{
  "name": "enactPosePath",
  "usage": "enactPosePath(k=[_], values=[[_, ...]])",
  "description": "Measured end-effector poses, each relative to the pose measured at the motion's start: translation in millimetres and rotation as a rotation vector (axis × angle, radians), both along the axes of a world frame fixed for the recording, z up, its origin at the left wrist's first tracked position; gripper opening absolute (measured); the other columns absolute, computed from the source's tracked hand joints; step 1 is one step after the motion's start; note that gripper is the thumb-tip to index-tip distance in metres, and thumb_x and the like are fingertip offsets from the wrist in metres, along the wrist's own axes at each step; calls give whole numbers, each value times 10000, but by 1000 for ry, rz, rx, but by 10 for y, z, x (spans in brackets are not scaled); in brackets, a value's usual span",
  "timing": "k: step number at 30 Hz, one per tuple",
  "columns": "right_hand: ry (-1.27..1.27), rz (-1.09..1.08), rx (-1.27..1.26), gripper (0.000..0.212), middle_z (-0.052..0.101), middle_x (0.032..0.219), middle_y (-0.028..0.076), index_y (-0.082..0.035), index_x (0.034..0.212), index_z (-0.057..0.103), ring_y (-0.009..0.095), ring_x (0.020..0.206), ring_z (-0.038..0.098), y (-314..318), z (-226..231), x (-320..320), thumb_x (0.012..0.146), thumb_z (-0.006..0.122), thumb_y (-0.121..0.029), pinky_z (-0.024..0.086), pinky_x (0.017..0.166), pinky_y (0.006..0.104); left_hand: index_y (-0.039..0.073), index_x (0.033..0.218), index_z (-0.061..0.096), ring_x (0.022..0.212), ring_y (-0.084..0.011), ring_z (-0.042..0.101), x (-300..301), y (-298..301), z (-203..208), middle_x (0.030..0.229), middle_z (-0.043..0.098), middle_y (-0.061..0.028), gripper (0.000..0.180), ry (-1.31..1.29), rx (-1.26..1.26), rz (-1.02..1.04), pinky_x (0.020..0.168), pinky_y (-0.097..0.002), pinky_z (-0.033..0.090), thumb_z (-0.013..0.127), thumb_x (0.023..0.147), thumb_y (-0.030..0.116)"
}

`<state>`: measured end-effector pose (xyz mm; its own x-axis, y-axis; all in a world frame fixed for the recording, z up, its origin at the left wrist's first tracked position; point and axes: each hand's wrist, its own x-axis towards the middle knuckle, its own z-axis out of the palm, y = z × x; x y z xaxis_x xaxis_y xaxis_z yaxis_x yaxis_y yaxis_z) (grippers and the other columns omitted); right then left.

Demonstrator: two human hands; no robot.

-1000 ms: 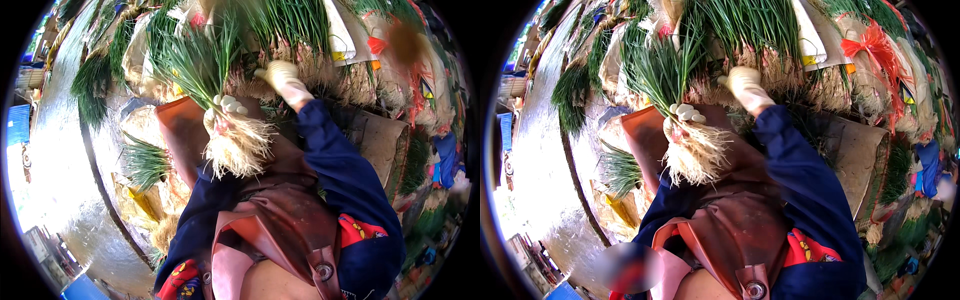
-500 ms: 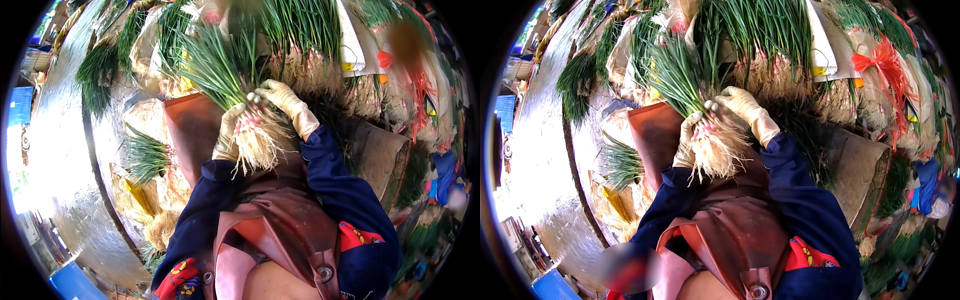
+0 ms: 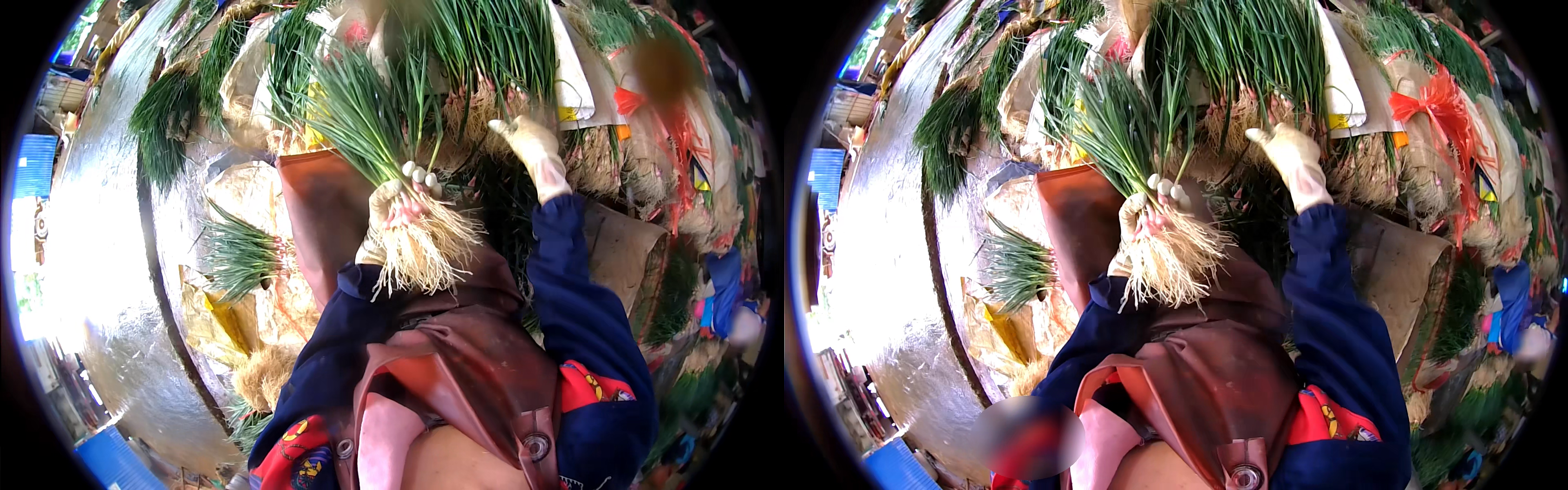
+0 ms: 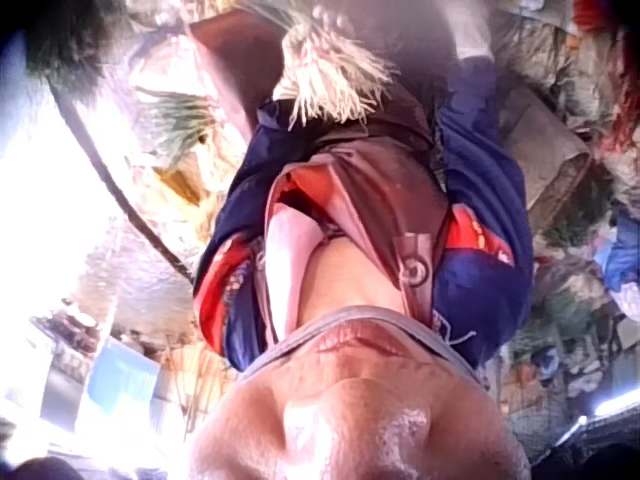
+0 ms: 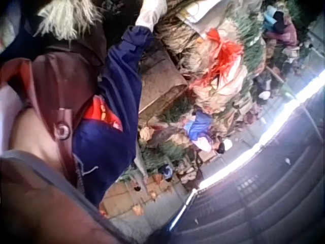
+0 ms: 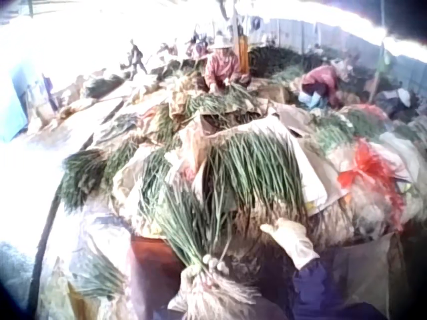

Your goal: The person, wearing gloves and an apron, gathers bundles of green onions, removes loose or damaged outer layers by hand, and secures the roots of each bunch using a red tie.

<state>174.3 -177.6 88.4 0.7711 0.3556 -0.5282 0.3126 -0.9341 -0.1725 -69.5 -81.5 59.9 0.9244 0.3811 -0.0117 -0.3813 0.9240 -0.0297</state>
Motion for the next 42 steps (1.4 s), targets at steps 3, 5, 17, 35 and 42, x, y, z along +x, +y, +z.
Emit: enactPosePath(k=[3,5,17,35,42], values=[[747,-149,979,783,639,1000,156,-14,1278,461,253,946,608,17,-11,-534,791,553,-621,476,875,398,24,1004,491,989,-280,499,-8,-95,-20,954,519,-100,288,149,-23,-71,915,-420,416,610,773,148],[1130,-306,971,619,648,918,108,-18,1215,477,220,867,615,211,-214,-666,823,613,-477,492,827,359,13,1002,498,1002,-292,505,-1,-140,115,947,534,-107,277,173,18,-141,919,-442,425,589,781,152],[-96,436,525,489,560,1183,167,-49,1270,453,273,1076,565,315,-93,-1008,956,369,-415,445,916,377,-31,1067,578,841,-288,623,64,-201,-243,953,632,-198,294,158,39,-148,802,-422,518,528,885,194],[-762,371,1134,202,511,1230,128,-112,974,604,301,1164,433,-167,497,-1607,796,533,-178,353,958,405,13,1179,471,1010,-184,503,290,-347,175,1118,528,-88,301,-163,-425,-275,878,-285,428,425,939,191],[-699,430,913,464,394,1395,76,-198,1288,482,328,1310,285,-412,491,-1594,835,491,-296,234,1060,437,18,1193,468,1039,-198,501,282,-428,131,1120,530,-105,283,105,120,-297,884,-283,424,408,946,145]])
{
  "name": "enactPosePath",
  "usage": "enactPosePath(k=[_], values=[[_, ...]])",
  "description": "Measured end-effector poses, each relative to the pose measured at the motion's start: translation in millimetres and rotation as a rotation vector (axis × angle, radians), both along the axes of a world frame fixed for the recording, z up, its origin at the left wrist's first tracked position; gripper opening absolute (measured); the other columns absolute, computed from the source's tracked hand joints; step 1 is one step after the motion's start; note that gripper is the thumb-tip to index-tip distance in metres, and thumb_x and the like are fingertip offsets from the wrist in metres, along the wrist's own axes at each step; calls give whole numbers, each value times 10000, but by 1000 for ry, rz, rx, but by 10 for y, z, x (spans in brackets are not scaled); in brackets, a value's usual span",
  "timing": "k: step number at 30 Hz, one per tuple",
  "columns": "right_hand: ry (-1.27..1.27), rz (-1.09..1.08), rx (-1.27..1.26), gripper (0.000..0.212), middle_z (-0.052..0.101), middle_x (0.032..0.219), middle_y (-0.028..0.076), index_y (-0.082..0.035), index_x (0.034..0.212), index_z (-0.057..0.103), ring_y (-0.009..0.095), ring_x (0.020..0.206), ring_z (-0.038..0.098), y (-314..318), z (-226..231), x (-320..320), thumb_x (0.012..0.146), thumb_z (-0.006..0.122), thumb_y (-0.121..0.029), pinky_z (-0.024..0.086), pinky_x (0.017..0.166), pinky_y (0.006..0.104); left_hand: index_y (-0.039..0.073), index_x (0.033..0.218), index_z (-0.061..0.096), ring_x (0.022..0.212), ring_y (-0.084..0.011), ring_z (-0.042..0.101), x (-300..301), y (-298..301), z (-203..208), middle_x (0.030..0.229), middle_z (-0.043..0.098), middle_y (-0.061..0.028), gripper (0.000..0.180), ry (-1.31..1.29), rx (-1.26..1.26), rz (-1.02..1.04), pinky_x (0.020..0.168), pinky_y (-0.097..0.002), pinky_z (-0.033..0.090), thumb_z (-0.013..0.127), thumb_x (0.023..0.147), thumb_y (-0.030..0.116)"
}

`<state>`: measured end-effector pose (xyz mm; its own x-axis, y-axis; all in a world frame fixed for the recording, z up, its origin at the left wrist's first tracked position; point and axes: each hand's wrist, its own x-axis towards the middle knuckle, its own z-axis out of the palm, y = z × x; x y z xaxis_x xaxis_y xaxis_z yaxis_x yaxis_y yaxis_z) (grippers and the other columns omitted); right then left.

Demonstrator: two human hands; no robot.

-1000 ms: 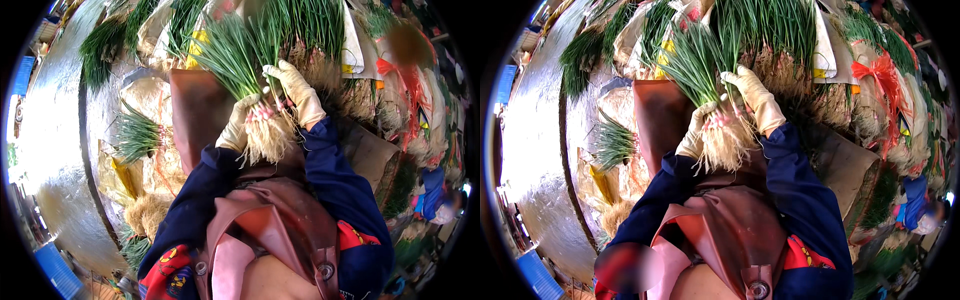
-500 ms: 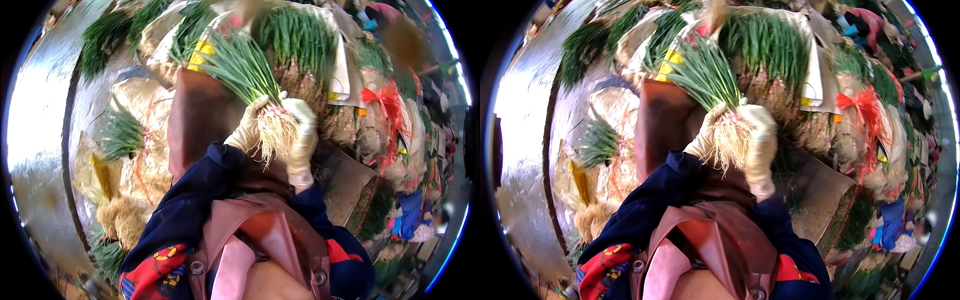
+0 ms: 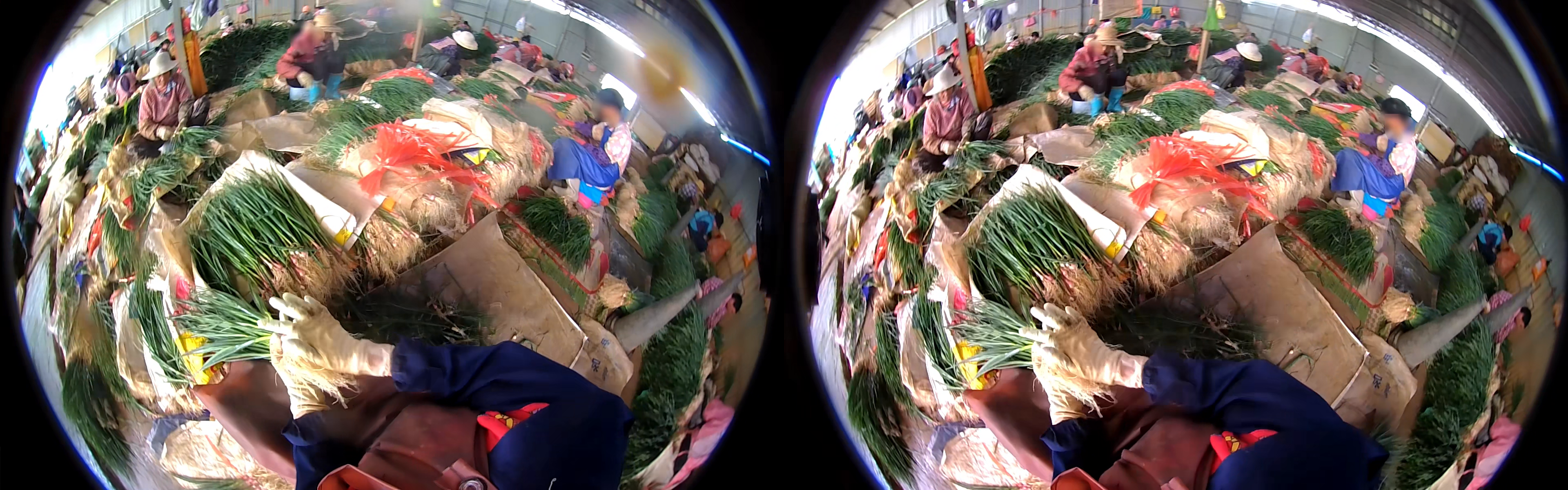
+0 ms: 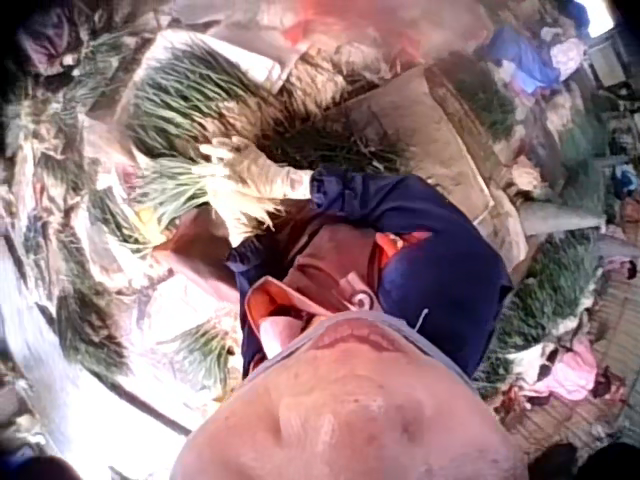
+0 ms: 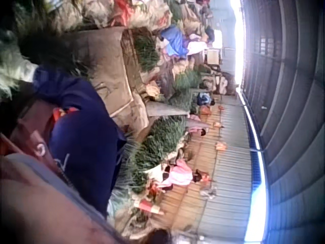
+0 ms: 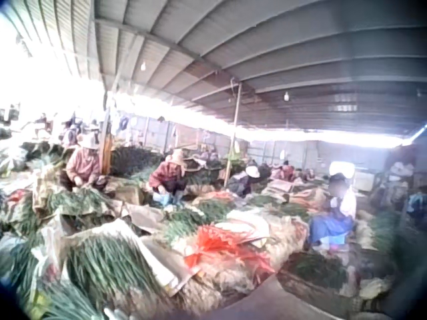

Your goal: The person, wearing gloves and an apron, gathers bundles of green onions, removes loose or damaged outer layers by hand, and secures the roots of each bunch using a red tie.

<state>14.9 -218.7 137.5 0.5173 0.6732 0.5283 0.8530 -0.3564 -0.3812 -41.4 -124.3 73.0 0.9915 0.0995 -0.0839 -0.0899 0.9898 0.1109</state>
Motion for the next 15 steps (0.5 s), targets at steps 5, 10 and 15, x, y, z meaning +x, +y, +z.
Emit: enactPosePath(k=[5,10,15], values=[[-88,-44,63,483,436,1350,2,-191,1336,429,239,1263,361,55,51,-165,866,402,-297,285,1039,384,18,1192,472,1032,-200,509,44,-24,26,1117,537,-107,288,21,109,-25,880,-286,429,415,941,146],[111,139,362,442,455,1320,46,-124,1320,425,183,1182,429,95,284,-146,903,399,-269,340,995,319,18,1192,477,1026,-201,516,26,179,95,1115,543,-109,292,47,302,-34,875,-289,435,422,936,148],[1708,541,829,399,550,1106,79,-63,1185,450,148,941,536,67,-128,62,935,494,-371,447,825,275,18,1191,481,1019,-203,524,-473,342,19,1112,549,-110,297,146,576,-180,871,-292,440,429,930,149]])
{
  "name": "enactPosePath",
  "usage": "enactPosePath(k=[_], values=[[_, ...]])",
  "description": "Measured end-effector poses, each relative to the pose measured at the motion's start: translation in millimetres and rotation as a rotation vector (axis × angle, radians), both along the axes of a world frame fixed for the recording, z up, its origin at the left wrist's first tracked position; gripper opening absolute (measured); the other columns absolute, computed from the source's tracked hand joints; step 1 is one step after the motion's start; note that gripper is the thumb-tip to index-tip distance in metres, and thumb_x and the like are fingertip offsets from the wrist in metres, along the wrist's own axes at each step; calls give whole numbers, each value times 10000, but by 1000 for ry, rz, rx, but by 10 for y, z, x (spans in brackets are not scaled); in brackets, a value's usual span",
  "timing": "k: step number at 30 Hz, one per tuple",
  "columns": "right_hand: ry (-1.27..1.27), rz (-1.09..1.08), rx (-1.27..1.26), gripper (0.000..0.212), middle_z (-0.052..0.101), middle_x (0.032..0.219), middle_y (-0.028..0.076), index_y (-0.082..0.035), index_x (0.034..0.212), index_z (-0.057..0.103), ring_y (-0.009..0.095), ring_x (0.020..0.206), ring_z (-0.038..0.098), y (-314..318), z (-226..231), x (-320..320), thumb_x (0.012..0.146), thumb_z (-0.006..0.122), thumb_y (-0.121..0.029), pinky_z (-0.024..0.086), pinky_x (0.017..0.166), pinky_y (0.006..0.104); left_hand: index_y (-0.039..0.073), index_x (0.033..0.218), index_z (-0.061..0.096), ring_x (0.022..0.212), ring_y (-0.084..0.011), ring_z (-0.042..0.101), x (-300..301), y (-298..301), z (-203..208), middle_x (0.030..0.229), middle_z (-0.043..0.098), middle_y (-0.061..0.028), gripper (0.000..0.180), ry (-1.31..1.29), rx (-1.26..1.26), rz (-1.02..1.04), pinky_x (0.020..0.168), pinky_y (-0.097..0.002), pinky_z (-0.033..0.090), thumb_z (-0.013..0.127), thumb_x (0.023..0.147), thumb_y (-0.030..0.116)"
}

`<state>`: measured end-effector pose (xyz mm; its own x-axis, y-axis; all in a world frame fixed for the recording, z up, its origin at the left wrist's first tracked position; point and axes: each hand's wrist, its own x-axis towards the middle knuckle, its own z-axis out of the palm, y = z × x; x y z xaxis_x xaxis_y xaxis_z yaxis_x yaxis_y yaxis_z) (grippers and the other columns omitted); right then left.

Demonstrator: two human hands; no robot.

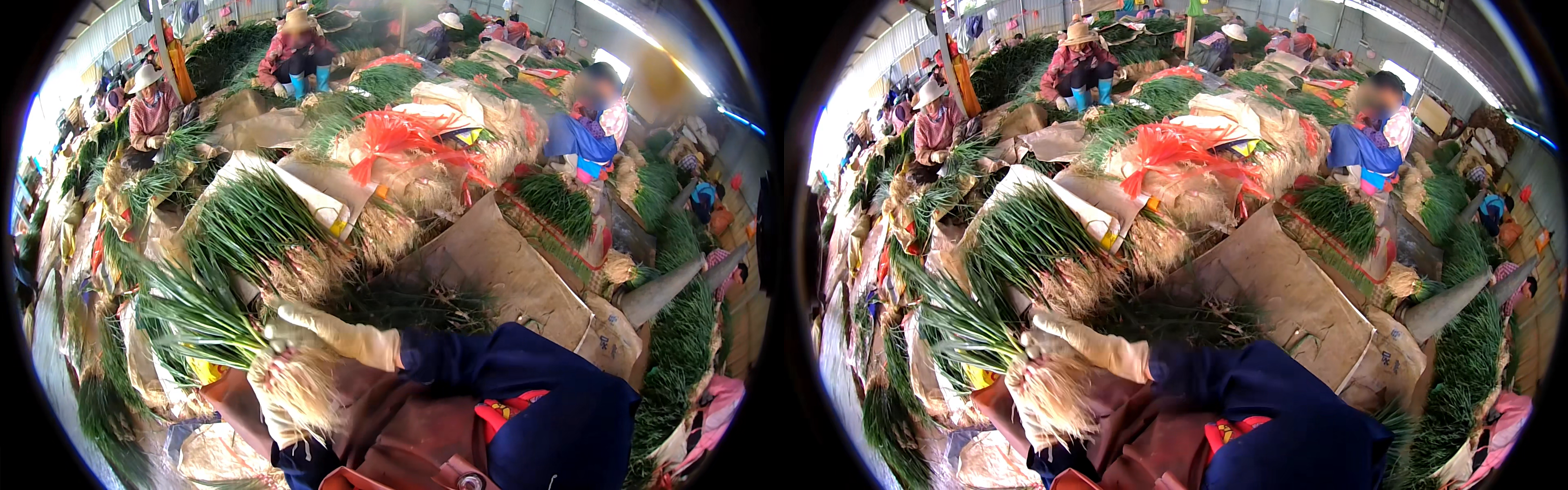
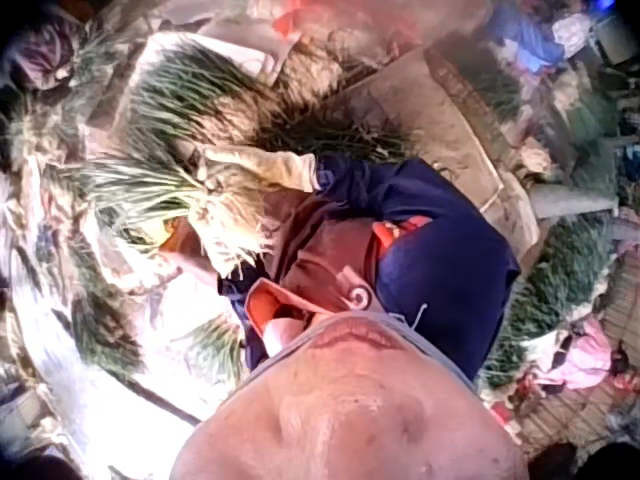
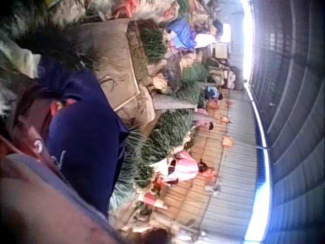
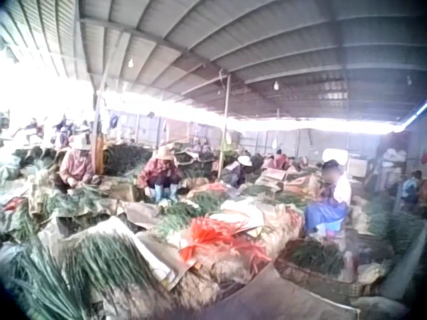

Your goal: The person, wearing gloves and an apron, gathers bundles of green onions, removes loose or damaged outer layers by hand, and secures the roots of each bunch using a red tie.

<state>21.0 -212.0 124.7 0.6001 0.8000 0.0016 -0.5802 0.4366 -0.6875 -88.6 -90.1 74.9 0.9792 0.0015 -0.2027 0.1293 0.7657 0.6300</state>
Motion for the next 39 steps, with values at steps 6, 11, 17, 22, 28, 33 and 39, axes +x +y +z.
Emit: enactPosePath(k=[6,11,17,22,28,33,39], values=[[352,288,-29,336,583,1039,93,-80,1033,546,184,986,554,-92,-519,-44,922,506,-395,447,854,292,17,1191,486,1011,-205,533,-331,-160,-173,1109,557,-112,302,137,202,-121,866,-296,446,438,924,151],[-130,-184,-766,334,586,1031,90,-80,1038,551,180,976,555,-628,-759,382,921,506,-389,446,847,289,17,1190,491,1005,-207,541,-342,-298,-167,1107,563,-114,307,161,254,-134,862,-299,452,445,918,152],[-320,-251,-975,331,589,1021,87,-80,1045,556,174,964,556,-704,-844,713,920,506,-383,445,838,286,17,1190,496,997,-209,550,-487,115,-166,1103,571,-116,313,185,283,65,857,-303,458,453,912,154],[-375,-194,-926,329,591,1012,84,-81,1050,560,170,954,556,-271,-691,728,919,505,-378,444,831,283,17,1189,501,990,-211,557,-1489,955,41,1101,577,-118,317,236,378,474,853,-306,463,460,907,156],[-296,-146,-940,327,595,1003,80,-81,1056,565,165,941,557,-400,-960,439,918,505,-371,443,823,279,16,1188,506,982,-213,566,-3222,1472,116,1098,585,-120,323,469,517,927,848,-309,470,469,900,158],[-332,-82,-1039,326,597,994,77,-81,1061,569,160,931,557,-497,-921,370,917,505,-366,442,816,276,16,1188,510,976,-215,574,-4236,1756,95,1095,591,-122,328,564,549,1167,844,-312,475,476,895,159],[-307,-85,-1168,325,601,984,74,-81,1068,574,155,919,558,-632,-893,444,916,504,-359,441,807,272,16,1187,516,968,-217,583,-4188,2386,-409,1092,599,-124,334,539,440,1205,839,-316,482,484,888,161]])
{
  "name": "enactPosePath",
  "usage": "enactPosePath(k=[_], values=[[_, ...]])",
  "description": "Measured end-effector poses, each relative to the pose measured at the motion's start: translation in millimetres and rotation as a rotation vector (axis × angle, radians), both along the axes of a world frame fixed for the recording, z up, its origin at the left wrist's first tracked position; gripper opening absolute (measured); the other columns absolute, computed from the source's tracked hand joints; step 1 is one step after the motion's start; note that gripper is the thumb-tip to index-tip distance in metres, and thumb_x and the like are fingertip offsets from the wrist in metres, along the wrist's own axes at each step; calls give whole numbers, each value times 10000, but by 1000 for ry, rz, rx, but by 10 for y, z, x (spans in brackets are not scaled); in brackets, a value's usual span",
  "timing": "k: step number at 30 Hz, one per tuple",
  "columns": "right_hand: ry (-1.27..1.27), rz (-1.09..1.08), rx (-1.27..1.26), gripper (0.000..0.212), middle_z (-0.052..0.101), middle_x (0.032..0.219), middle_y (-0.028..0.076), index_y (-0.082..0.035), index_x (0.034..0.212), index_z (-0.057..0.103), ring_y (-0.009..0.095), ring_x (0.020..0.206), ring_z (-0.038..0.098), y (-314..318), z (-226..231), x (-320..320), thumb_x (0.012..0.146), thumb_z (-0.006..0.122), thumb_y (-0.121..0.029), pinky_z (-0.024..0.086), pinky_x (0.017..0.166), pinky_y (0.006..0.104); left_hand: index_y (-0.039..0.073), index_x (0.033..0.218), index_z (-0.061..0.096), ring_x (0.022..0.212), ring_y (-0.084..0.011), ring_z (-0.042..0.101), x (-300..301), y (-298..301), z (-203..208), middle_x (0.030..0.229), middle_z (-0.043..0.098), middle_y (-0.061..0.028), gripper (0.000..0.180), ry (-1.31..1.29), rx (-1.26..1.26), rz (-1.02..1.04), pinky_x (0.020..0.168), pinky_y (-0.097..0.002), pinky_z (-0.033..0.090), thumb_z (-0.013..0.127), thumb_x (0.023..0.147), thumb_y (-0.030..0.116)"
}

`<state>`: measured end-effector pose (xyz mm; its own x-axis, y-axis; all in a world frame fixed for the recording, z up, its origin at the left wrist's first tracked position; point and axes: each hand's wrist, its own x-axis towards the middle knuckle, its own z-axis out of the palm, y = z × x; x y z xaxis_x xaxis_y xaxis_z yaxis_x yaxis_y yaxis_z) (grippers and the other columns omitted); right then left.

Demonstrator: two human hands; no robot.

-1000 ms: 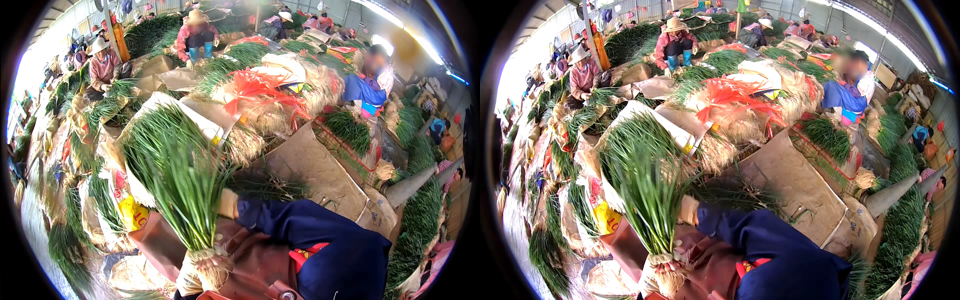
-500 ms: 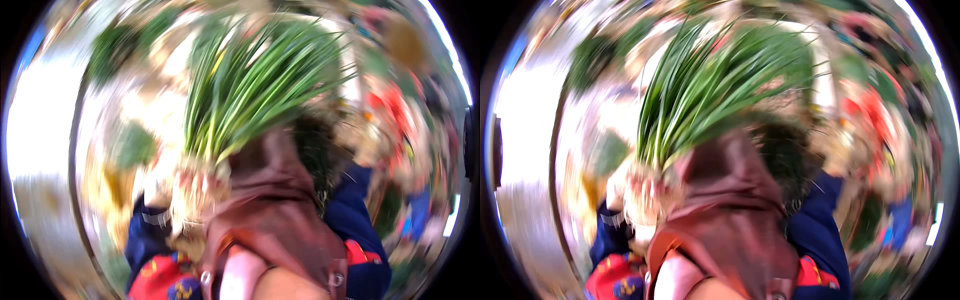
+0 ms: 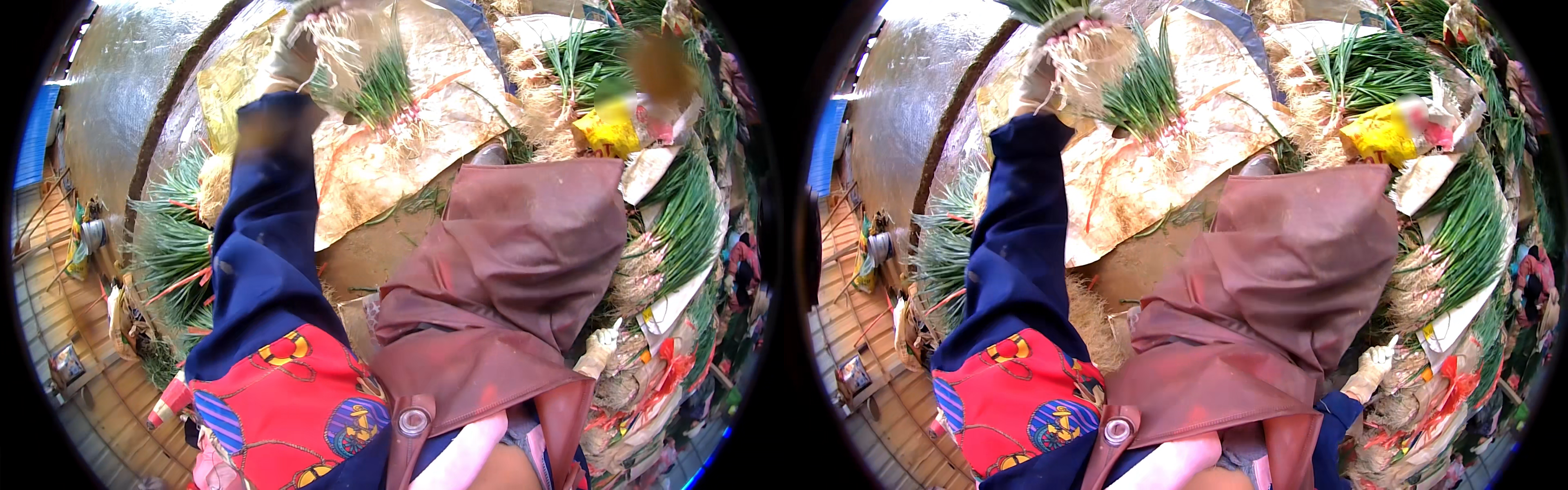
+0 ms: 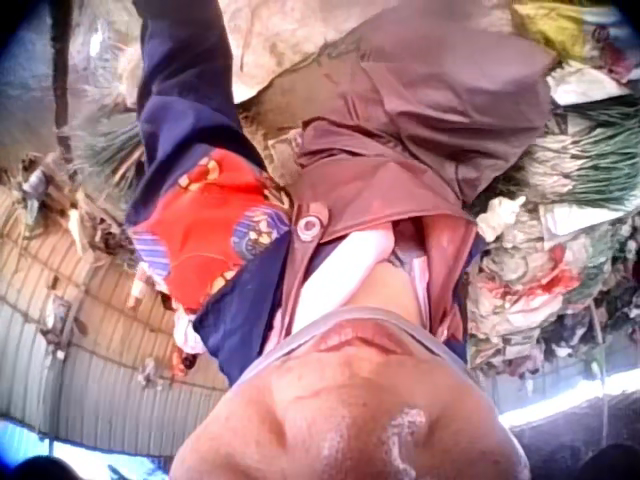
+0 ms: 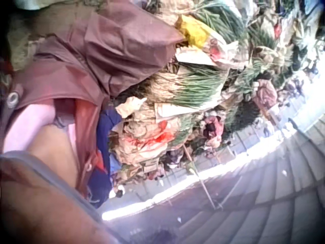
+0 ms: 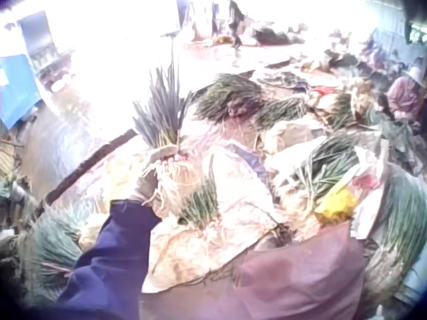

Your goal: The person, wearing gloves and an apron, gathers bundles of green onions, removes loose or damaged outer layers by hand, and secures the roots of each bunch using a red tie.

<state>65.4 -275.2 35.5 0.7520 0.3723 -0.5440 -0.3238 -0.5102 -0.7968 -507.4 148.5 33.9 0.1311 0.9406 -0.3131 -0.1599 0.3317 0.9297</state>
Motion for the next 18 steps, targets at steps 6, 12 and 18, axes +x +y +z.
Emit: enactPosePath(k=[6,12,18], values=[[14,-53,-124,324,604,975,70,-81,1074,580,150,907,558,11,20,-142,915,504,-353,439,799,269,16,1187,521,960,-219,592,452,261,-1457,1089,606,-126,340,-517,-184,138,834,-320,488,493,882,163],[38,-108,-222,323,607,965,67,-81,1080,585,145,895,559,-48,51,-289,914,504,-347,438,791,265,-3,1009,587,850,-264,626,861,-100,-2538,934,640,-154,250,-792,-372,338,807,-387,516,589,778,93],[69,-112,-250,323,610,955,63,-82,1086,590,140,883,559,-12,-27,-289,912,504,-340,437,782,262,16,853,611,688,-218,640,739,-120,-2560,795,653,-111,142,-642,-344,307,626,-345,549,604,810,151]])
